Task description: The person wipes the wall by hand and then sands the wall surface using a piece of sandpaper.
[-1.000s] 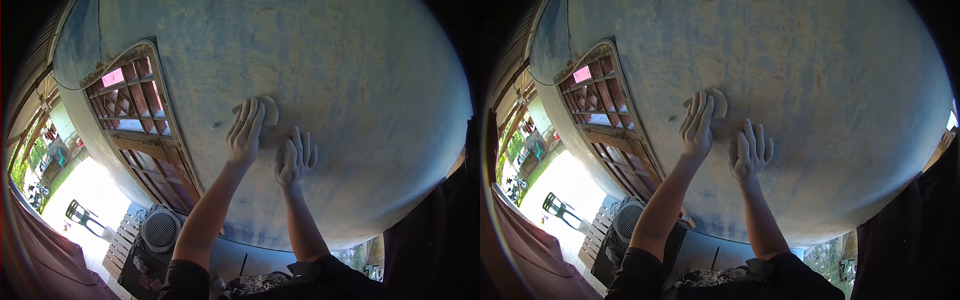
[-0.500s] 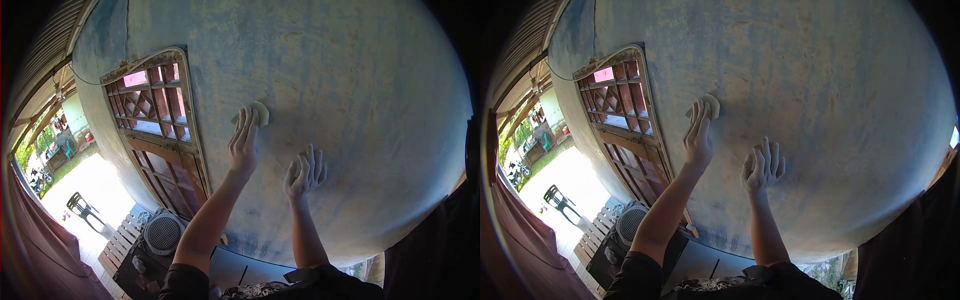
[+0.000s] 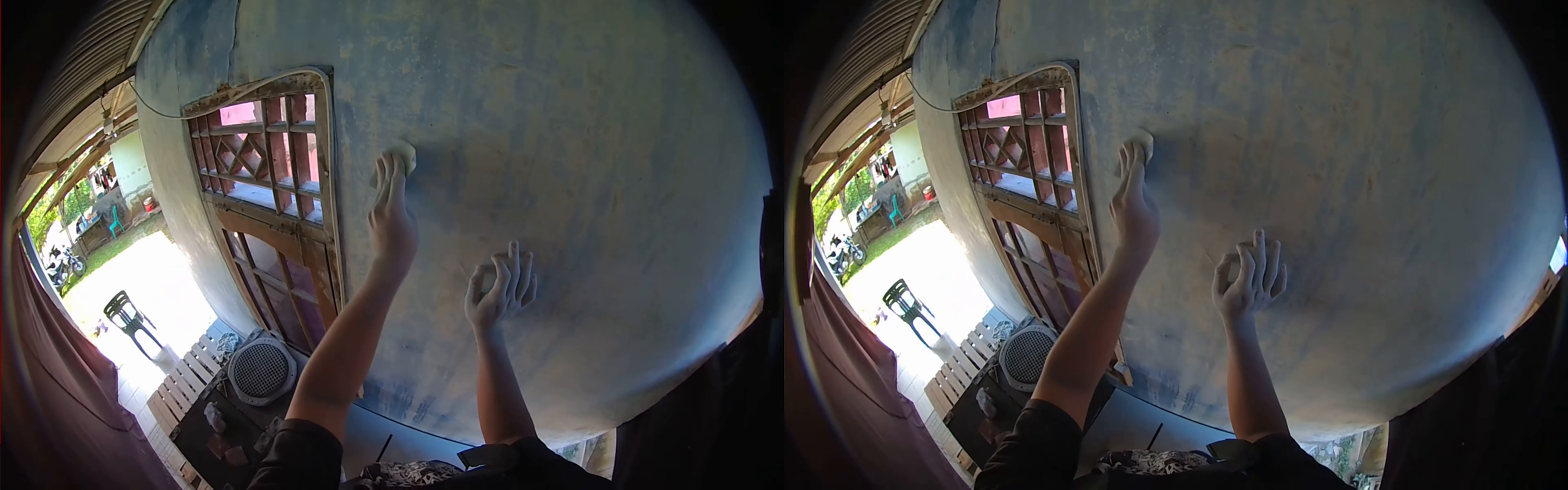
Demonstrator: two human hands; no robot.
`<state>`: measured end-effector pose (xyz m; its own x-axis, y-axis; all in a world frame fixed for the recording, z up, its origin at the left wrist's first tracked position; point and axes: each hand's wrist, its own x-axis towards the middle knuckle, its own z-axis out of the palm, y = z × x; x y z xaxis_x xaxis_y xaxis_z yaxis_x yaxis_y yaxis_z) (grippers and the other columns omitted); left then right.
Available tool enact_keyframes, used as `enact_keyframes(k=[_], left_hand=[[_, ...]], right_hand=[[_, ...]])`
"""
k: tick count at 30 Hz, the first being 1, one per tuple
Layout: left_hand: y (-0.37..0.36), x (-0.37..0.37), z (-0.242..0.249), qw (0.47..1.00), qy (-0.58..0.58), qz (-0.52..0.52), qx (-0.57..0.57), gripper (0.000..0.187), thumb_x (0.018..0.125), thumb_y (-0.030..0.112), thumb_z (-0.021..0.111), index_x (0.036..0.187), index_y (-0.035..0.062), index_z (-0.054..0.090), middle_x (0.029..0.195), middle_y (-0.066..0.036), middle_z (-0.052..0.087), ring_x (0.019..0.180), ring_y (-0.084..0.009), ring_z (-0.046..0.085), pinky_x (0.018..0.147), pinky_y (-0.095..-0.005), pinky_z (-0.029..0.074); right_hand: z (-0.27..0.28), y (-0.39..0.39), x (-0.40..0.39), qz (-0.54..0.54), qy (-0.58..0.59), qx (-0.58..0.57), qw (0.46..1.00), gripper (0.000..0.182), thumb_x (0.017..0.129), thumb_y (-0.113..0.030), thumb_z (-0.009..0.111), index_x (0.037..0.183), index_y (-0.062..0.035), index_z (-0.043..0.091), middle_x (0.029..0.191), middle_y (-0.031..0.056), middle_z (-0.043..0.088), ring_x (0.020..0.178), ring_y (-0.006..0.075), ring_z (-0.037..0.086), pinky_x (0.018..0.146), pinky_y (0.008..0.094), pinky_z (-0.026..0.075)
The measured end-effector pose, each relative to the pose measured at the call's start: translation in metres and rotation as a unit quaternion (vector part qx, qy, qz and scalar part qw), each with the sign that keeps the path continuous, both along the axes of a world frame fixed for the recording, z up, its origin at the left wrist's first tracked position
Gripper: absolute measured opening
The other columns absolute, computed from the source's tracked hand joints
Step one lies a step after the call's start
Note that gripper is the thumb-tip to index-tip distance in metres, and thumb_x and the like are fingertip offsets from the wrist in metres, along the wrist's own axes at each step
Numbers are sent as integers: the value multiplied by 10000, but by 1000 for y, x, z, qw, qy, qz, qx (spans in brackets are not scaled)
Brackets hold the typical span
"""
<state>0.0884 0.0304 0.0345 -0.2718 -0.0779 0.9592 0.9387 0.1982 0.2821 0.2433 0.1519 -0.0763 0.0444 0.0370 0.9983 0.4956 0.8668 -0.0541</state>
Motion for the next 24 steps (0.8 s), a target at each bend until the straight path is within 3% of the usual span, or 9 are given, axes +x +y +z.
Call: enact_keyframes(k=[4, 6, 8, 10, 14, 17, 19, 22, 24], left_hand=[[-7, -34, 57, 998, 14, 44, 47, 510, 1029, -115, 408, 1526, -62, 511, 1565, -285, 516, 1481, -425, 468, 1209, -478, 465], [0, -42, 69, 992, 5, 105, 67, 630, 938, -164, 511, 1549, -9, 504, 1586, -260, 501, 1473, -425, 476, 1181, -461, 514], [15, -3, 69, 995, -76, -42, 54, 503, 1046, -92, 447, 1531, -1, 541, 1566, -235, 536, 1420, -400, 549, 1160, -469, 539], [42, 24, 32, 995, 90, -38, -2, 561, 1018, -116, 511, 1549, 62, 544, 1569, -200, 549, 1398, -347, 587, 1128, -454, 573], [31, 22, 26, 974, 215, -19, -69, 645, 958, -154, 571, 1562, 68, 531, 1582, -189, 542, 1428, -355, 558, 1163, -462, 538], [2, -26, 58, 975, 210, 6, -78, 563, 984, -105, 582, 1525, 46, 552, 1579, -188, 540, 1440, -372, 533, 1176, -452, 532], [-9, -42, 87, 990, 108, 79, 42, 560, 984, -109, 569, 1518, 62, 569, 1589, -184, 530, 1440, -372, 535, 1189, -422, 519], [12, -24, 107, 989, 69, 111, 74, 593, 973, -138, 555, 1517, 98, 578, 1593, -157, 536, 1431, -366, 545, 1155, -409, 558], [34, 6, 93, 995, 99, 17, 18, 626, 959, -166, 507, 1525, 91, 577, 1584, -149, 552, 1436, -389, 538, 1146, -425, 556]], right_hand=[[25, -2, 21, 43, -83, -12, 996, 456, 974, -350, 675, 1388, -161, 651, 1605, 64, 573, 1542, 325, 447, 1243, 519, 245], [66, 5, 37, 46, -130, 11, 990, 496, 962, -346, 695, 1423, -172, 636, 1637, 50, 534, 1567, 309, 407, 1267, 521, 224], [113, 24, 53, 54, -184, 55, 980, 562, 942, -333, 731, 1472, -191, 613, 1678, 33, 481, 1599, 277, 356, 1302, 522, 196], [169, 34, 65, 45, -189, 89, 977, 582, 938, -319, 745, 1490, -209, 598, 1683, 19, 471, 1602, 253, 350, 1311, 519, 208], [241, 33, 81, -3, -214, 110, 971, 569, 951, -299, 734, 1497, -236, 585, 1680, -18, 470, 1590, 230, 367, 1303, 527, 252], [243, 38, 76, -20, -222, 127, 967, 548, 961, -323, 723, 1489, -262, 586, 1696, -55, 435, 1597, 212, 342, 1316, 527, 250], [240, 41, 74, -34, -221, 133, 966, 540, 965, -332, 718, 1486, -272, 588, 1701, -62, 424, 1602, 204, 330, 1322, 525, 245], [238, 38, 75, -26, -232, 119, 965, 516, 975, -336, 704, 1476, -283, 593, 1709, -73, 406, 1608, 193, 312, 1329, 520, 237], [239, 37, 76, -21, -234, 115, 965, 510, 976, -333, 704, 1471, -273, 598, 1709, -67, 409, 1606, 194, 315, 1328, 519, 239]])
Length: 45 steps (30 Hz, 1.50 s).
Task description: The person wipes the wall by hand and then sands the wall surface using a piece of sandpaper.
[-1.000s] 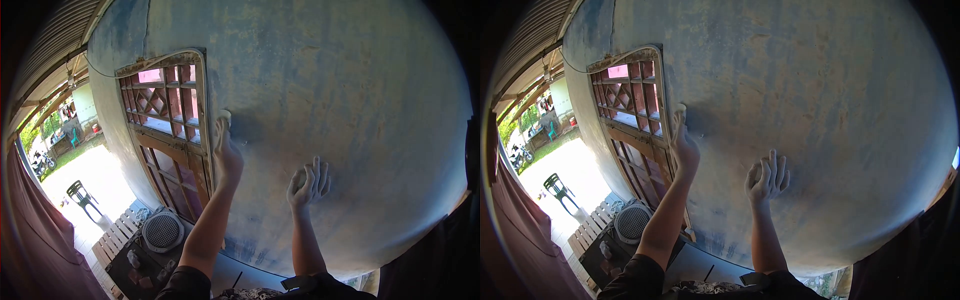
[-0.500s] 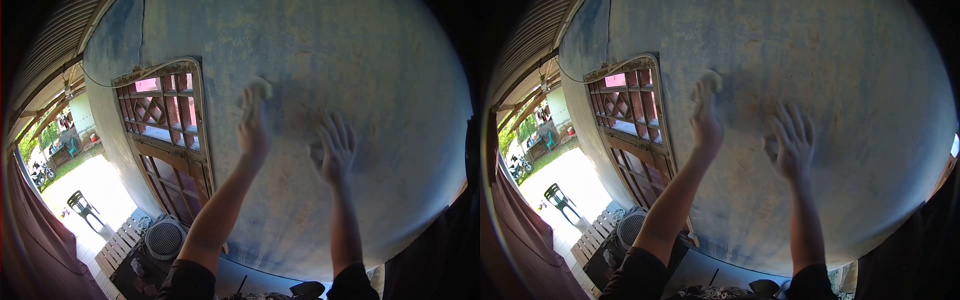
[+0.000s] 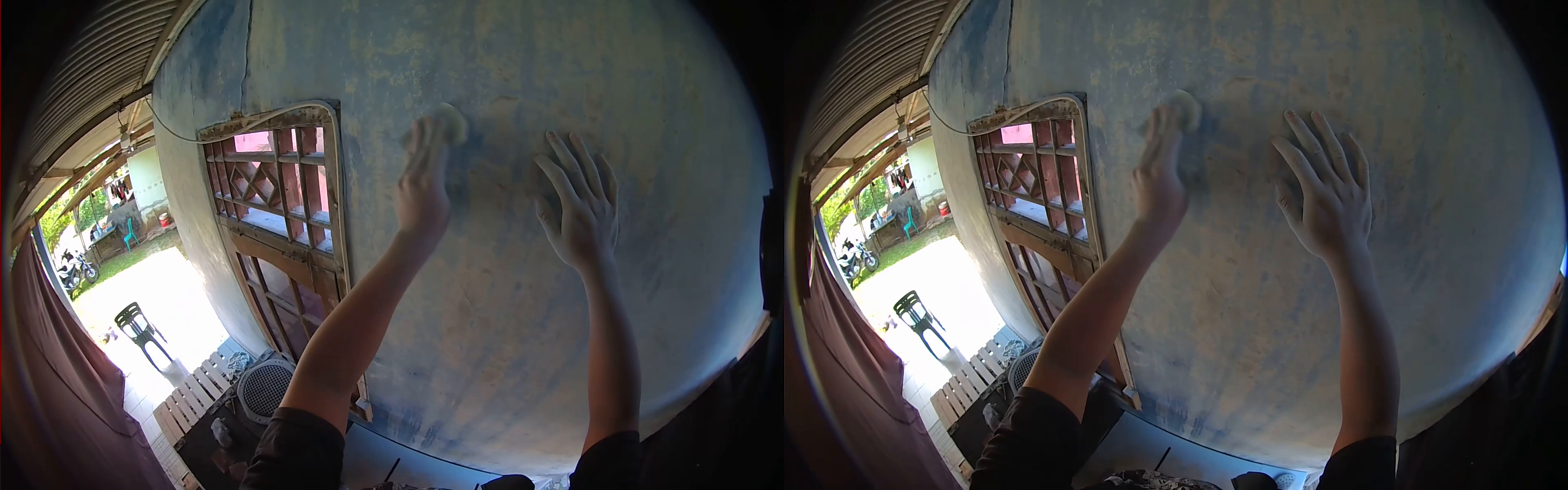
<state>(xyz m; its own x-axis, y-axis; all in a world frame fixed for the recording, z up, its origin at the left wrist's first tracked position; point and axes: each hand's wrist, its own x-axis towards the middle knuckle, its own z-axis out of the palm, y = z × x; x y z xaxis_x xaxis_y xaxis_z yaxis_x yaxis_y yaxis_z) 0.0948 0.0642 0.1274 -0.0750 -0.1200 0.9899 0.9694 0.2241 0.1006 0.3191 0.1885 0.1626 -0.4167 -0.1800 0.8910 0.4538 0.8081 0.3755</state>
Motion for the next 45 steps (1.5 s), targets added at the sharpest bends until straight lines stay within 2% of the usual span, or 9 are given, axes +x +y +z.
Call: enact_keyframes(k=[4, 12, 13, 15, 22, 27, 30, 36, 45], left_hand=[[-11, 9, -21, 963, 214, -33, -162, 631, 970, -183, 414, 1509, 86, 600, 1557, -149, 583, 1414, -377, 566, 1102, -424, 584], [-46, -58, 35, 988, 36, 148, -1, 535, 1009, -99, 545, 1517, 69, 566, 1578, -185, 541, 1414, -375, 560, 1039, -445, 639], [-35, -42, 35, 999, 3, 32, 0, 551, 997, -133, 442, 1509, 25, 571, 1556, -210, 558, 1451, -413, 505, 1163, -474, 530], [-14, -16, 21, 995, 55, -62, -49, 571, 993, -138, 470, 1509, 74, 592, 1563, -169, 568, 1436, -384, 536, 1160, -452, 541], [-59, -67, 20, 917, 307, 13, -254, 584, 995, -118, 493, 1505, 139, 614, 1560, -123, 587, 1400, -344, 592, 1097, -439, 596], [-41, -62, 45, 987, 106, 119, 16, 565, 961, -151, 510, 1432, 123, 662, 1570, -74, 584, 1318, -271, 670, 1006, -347, 650], [-9, -25, 32, 992, 107, -20, -67, 499, 971, -104, 560, 1404, 116, 679, 1550, -58, 608, 1357, -256, 644, 1055, -341, 627], [-31, -25, 24, 912, 327, -39, -244, 439, 981, -26, 606, 1380, 128, 701, 1492, -73, 658, 1369, -280, 637, 1135, -404, 575], [-11, -27, 42, 997, 73, -26, 18, 513, 984, -85, 550, 1420, 151, 684, 1524, -86, 626, 1421, -336, 567, 1150, -461, 550]], right_hand=[[-3, 2, 2, 19, 2, 14, 1000, 504, 969, -336, 710, 1457, -256, 610, 1708, -60, 410, 1605, 199, 317, 1328, 511, 242], [-7, 2, -1, 3, 1, 3, 1000, 425, 996, -340, 708, 1403, -241, 635, 1694, -60, 424, 1604, 185, 313, 1323, 504, 264], [-7, 2, -1, 2, -1, 2, 1000, 425, 996, -340, 708, 1403, -241, 635, 1694, -60, 424, 1604, 185, 313, 1323, 504, 264], [-7, 3, -1, 8, 7, 9, 1000, 422, 982, -334, 719, 1384, -233, 641, 1693, -56, 426, 1597, 190, 326, 1320, 501, 270], [-9, 6, 1, 21, 11, 23, 999, 406, 968, -298, 730, 1359, -213, 656, 1664, -38, 472, 1580, 201, 365, 1312, 491, 285], [-10, 3, 0, 39, 19, 16, 999, 362, 961, -269, 738, 1311, -198, 676, 1657, -31, 486, 1572, 216, 382, 1297, 493, 301], [-11, 1, -1, 27, 21, 13, 999, 368, 949, -272, 750, 1301, -194, 674, 1658, -24, 487, 1568, 221, 390, 1289, 491, 308], [-16, 2, 3, 44, 19, 8, 999, 367, 933, -270, 757, 1283, -187, 683, 1650, -1, 498, 1564, 223, 400, 1272, 496, 327], [-21, 5, 0, 47, 40, 23, 998, 363, 936, -247, 730, 1284, -157, 682, 1619, 9, 536, 1535, 239, 446, 1237, 501, 367]])
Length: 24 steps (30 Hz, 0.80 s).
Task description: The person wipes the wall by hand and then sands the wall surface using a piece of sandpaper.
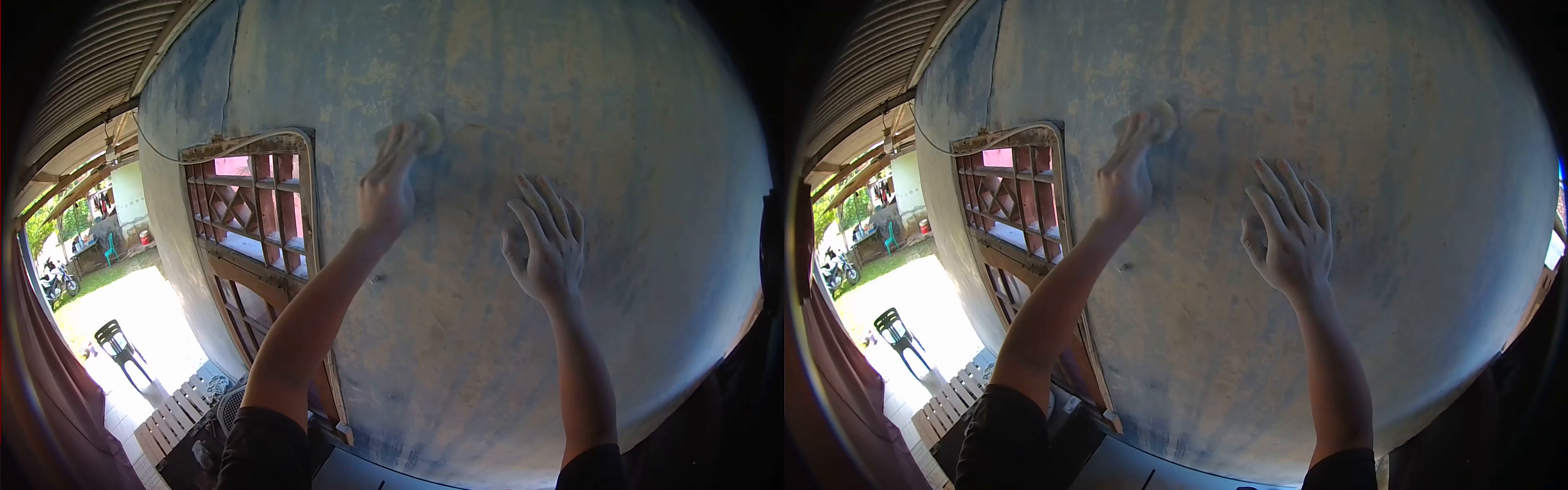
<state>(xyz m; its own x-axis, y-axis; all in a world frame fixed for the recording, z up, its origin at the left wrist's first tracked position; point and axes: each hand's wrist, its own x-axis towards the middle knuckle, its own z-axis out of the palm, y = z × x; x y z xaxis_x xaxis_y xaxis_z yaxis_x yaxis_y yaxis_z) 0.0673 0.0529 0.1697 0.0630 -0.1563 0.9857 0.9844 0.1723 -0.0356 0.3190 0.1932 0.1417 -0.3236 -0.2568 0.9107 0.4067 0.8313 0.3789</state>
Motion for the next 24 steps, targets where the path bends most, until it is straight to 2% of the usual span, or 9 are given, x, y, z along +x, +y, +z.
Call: enact_keyframes(k=[3, 5, 10, 12, 13, 15, 17, 20, 24], left_hand=[[0, 20, -20, 982, 149, 8, -117, 502, 995, -82, 523, 1399, 159, 699, 1507, -59, 646, 1408, -316, 589, 1108, -441, 588], [-15, 4, -24, 919, 292, 19, -263, 538, 972, -118, 519, 1399, 159, 695, 1490, -36, 663, 1393, -284, 610, 1094, -415, 601], [-69, -46, 34, 954, 158, 108, -231, 578, 967, -123, 522, 1458, 157, 643, 1475, -72, 671, 1344, -270, 652, 1034, -363, 638], [-58, -44, 35, 986, 68, 132, -80, 584, 966, -127, 508, 1468, 142, 636, 1490, -84, 656, 1331, -273, 661, 979, -346, 663], [-47, -40, 29, 985, 66, 132, -84, 584, 966, -127, 508, 1468, 142, 636, 1490, -84, 656, 1331, -273, 661, 979, -346, 663], [-20, -24, 13, 987, 111, 92, -69, 591, 950, -137, 556, 1459, 153, 632, 1497, -12, 655, 1262, -235, 709, 882, -284, 694], [-11, 3, -8, 959, 218, 64, -171, 564, 975, -102, 534, 1474, 143, 630, 1501, -91, 646, 1317, -287, 671, 975, -354, 667], [-19, 1, -16, 897, 347, 38, -271, 545, 976, -86, 553, 1466, 138, 635, 1507, -67, 645, 1308, -296, 678, 969, -362, 670], [-55, -40, 32, 908, 327, 84, -248, 543, 974, -104, 535, 1445, 139, 653, 1500, -55, 651, 1329, -296, 661, 976, -358, 667]], right_hand=[[2, -4, 3, 8, -7, -15, 1000, 368, 929, -242, 731, 1282, -148, 683, 1613, 15, 544, 1530, 243, 455, 1230, 507, 370], [1, -2, 2, 8, -4, -2, 1000, 367, 926, -238, 731, 1279, -147, 684, 1606, 19, 551, 1526, 244, 461, 1228, 509, 373], [-1, 0, -1, 12, 2, 0, 1000, 365, 921, -220, 735, 1270, -131, 676, 1583, 46, 580, 1523, 280, 471, 1205, 512, 372], [0, -1, -2, 11, 14, 0, 1000, 357, 922, -215, 732, 1265, -133, 678, 1579, 46, 585, 1518, 280, 479, 1196, 508, 377], [-1, -1, -3, 12, 12, -4, 1000, 357, 922, -215, 732, 1265, -133, 678, 1579, 46, 585, 1518, 280, 479, 1196, 508, 377], [-1, -1, -4, 15, 19, 2, 1000, 342, 922, -211, 731, 1252, -134, 683, 1573, 43, 593, 1513, 282, 486, 1190, 504, 380], [0, -1, -4, 18, 22, 3, 1000, 337, 921, -210, 732, 1245, -134, 685, 1571, 43, 594, 1513, 283, 487, 1190, 504, 379], [-1, -2, -3, 19, 21, 5, 1000, 324, 924, -213, 731, 1235, -134, 689, 1569, 42, 597, 1512, 284, 488, 1189, 502, 380], [-4, 2, -2, 21, 17, 5, 1000, 308, 939, -233, 724, 1230, -137, 691, 1568, 39, 599, 1508, 280, 492, 1188, 495, 381]])
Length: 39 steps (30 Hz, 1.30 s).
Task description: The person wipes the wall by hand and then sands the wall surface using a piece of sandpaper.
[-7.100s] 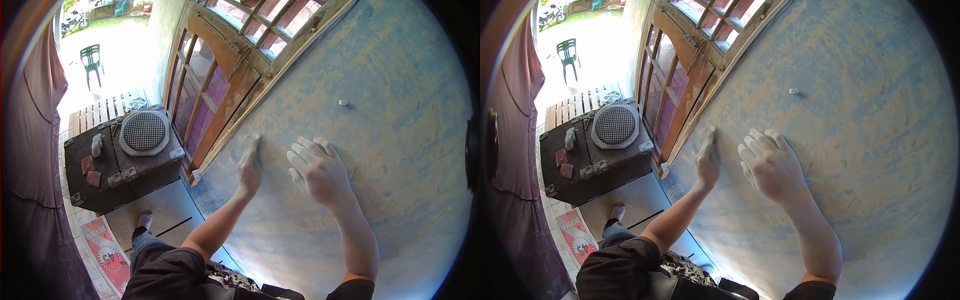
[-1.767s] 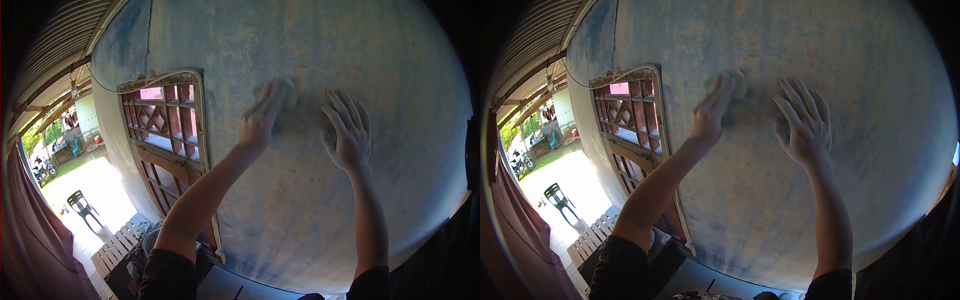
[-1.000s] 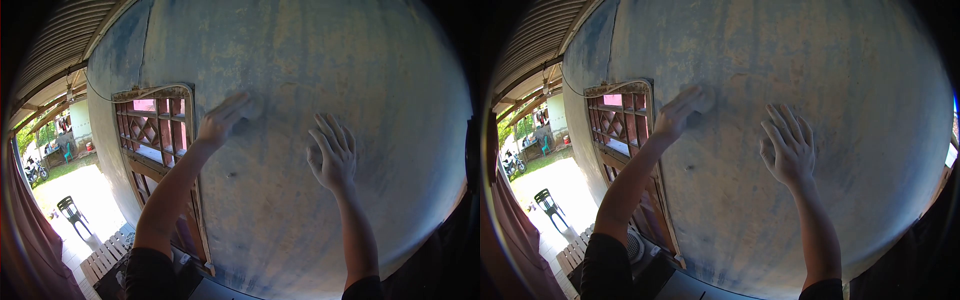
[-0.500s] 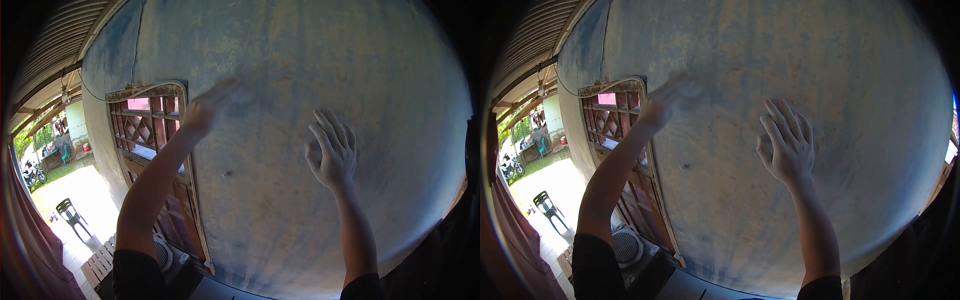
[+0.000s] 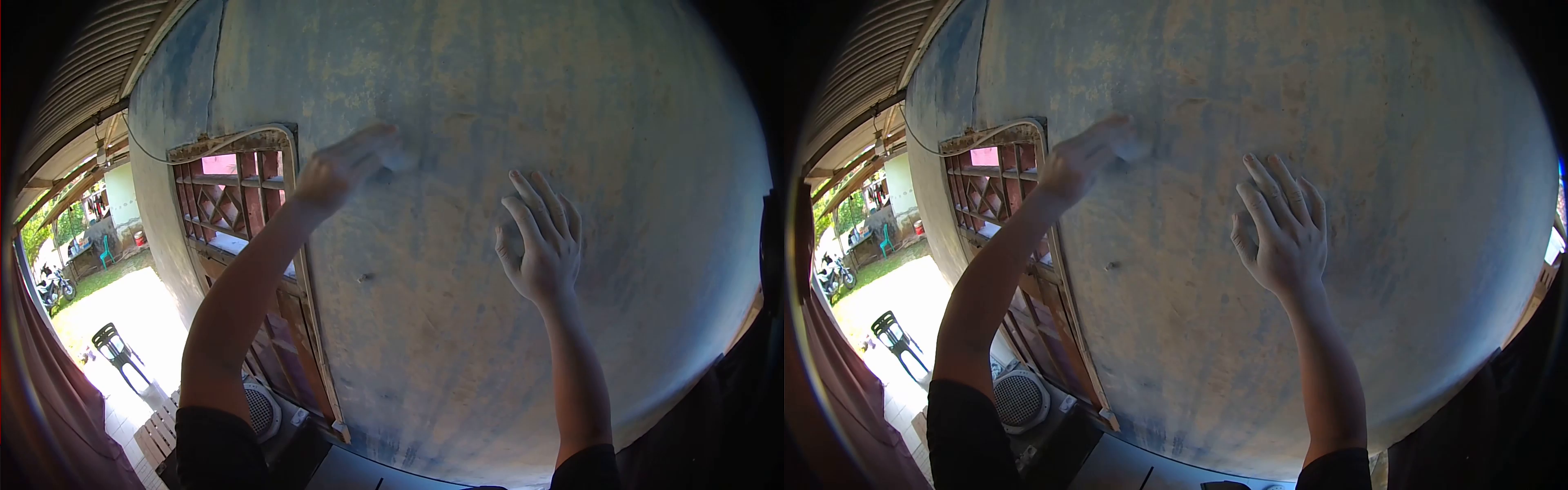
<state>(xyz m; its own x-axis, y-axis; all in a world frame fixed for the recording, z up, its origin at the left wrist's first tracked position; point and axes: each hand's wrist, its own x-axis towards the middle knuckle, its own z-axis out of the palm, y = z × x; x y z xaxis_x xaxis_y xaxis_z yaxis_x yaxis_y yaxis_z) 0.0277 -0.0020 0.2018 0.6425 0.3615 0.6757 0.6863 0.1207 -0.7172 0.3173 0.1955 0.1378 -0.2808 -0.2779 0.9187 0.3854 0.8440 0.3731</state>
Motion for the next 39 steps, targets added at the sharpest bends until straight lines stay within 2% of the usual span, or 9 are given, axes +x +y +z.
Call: enact_keyframes(k=[5, 8, 10, 15, 20, 26, 30, 35, 39], left_hand=[[40, 23, -15, 944, -251, -20, 212, 590, 967, -144, 494, 1462, 143, 637, 1466, -90, 671, 1367, -311, 619, 955, -351, 675], [53, 53, -45, 978, -156, -16, 141, 521, 978, -92, 564, 1441, 132, 649, 1440, -73, 693, 1340, -297, 650, 912, -334, 688], [49, 71, -60, 997, -20, -50, -55, 432, 965, -14, 650, 1371, 128, 691, 1418, -61, 710, 1312, -271, 678, 913, -319, 686], [4, 19, -16, 999, -27, -16, -44, 363, 977, 8, 647, 1314, 124, 717, 1445, -64, 693, 1319, -273, 674, 1025, -359, 644], [36, 31, -22, 954, -211, -1, 215, 467, 990, -103, 523, 1364, 108, 704, 1488, -99, 657, 1367, -310, 624, 1057, -402, 622], [46, 66, -58, 999, -24, -16, -32, 452, 986, -97, 544, 1345, 114, 718, 1457, -86, 684, 1298, -287, 688, 1019, -372, 641], [16, 33, -17, 1000, -8, -10, -18, 455, 956, -59, 619, 1369, 118, 697, 1436, -82, 696, 1260, -261, 712, 950, -344, 676], [40, 42, -18, 952, -169, 43, 253, 396, 995, -33, 621, 1371, 68, 687, 1418, -115, 700, 1232, -276, 725, 964, -340, 668], [64, 79, -50, 968, -165, 13, 190, 523, 963, -105, 561, 1447, 72, 651, 1448, -141, 677, 1294, -309, 686, 1016, -391, 641]], right_hand=[[-1, -1, -1, -8, 1, -10, 1000, 326, 932, -238, 734, 1244, -154, 692, 1577, 18, 587, 1508, 249, 489, 1195, 491, 388], [0, -4, -1, -14, 3, -20, 1000, 354, 914, -241, 753, 1256, -166, 696, 1591, 1, 570, 1515, 222, 476, 1200, 490, 394], [-1, -6, 1, -17, -2, -25, 1000, 363, 911, -248, 758, 1260, -167, 698, 1597, 0, 565, 1519, 221, 471, 1201, 490, 392], [-3, 0, 3, 15, -20, -13, 1000, 407, 879, -224, 775, 1267, -151, 680, 1588, 23, 576, 1512, 260, 483, 1192, 493, 379], [-4, -2, 2, 20, -7, -22, 1000, 410, 884, -204, 765, 1278, -143, 671, 1577, 25, 587, 1508, 251, 488, 1184, 486, 387], [-3, -2, 2, 26, 6, -22, 999, 376, 904, -158, 721, 1273, -120, 662, 1559, 30, 604, 1498, 257, 502, 1169, 481, 396], [-7, 1, 2, 26, 11, -17, 999, 361, 899, -143, 709, 1256, -115, 668, 1558, 36, 605, 1498, 260, 503, 1166, 483, 397], [-13, -1, 4, 27, 3, -26, 999, 359, 899, -149, 715, 1253, -113, 669, 1558, 40, 605, 1496, 260, 506, 1160, 481, 402], [-12, -1, 3, 39, 15, -25, 999, 367, 899, -145, 717, 1261, -111, 667, 1558, 45, 605, 1483, 262, 519, 1152, 479, 406]])
